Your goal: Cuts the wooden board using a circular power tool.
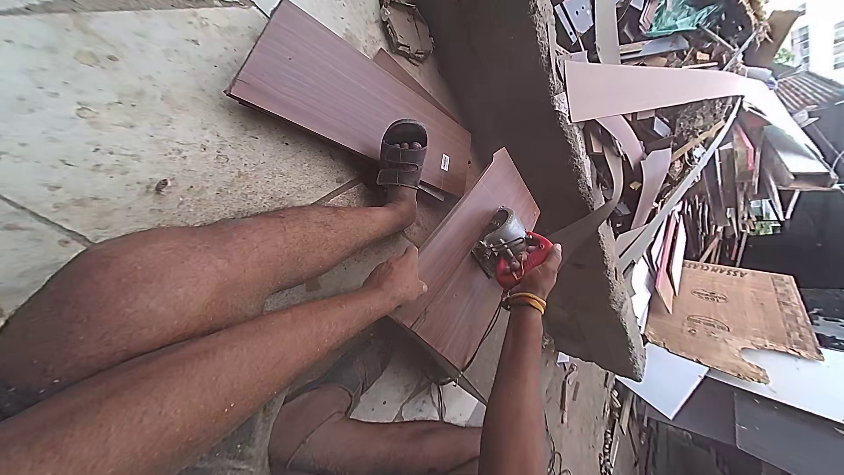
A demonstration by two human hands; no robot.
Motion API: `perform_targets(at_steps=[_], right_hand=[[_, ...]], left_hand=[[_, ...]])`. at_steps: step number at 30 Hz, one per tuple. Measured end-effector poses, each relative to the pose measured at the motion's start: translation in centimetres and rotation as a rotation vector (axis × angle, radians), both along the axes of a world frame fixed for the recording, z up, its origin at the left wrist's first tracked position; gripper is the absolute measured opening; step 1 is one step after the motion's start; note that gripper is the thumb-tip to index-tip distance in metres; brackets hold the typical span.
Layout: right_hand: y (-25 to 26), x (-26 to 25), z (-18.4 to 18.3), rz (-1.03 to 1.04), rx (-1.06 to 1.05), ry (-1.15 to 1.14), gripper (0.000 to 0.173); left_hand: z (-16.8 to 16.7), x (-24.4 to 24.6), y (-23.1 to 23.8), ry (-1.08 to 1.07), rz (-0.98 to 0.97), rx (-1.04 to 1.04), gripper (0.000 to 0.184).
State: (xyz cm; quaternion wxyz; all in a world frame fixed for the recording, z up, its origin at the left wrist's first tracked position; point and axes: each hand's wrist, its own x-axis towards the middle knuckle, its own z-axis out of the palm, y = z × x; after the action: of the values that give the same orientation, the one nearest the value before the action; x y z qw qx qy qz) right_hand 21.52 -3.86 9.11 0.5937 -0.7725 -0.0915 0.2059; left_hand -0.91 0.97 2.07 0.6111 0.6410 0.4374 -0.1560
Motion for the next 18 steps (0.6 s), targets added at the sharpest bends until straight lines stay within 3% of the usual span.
perform_targets(at_steps=[18], right_hand=[[1.06,0.58,0.11,-0.016,-0.009,-0.008,0.063]], left_hand=[[-0.34,0.14,-0.1,0.007,0.003,0.005,0.077]])
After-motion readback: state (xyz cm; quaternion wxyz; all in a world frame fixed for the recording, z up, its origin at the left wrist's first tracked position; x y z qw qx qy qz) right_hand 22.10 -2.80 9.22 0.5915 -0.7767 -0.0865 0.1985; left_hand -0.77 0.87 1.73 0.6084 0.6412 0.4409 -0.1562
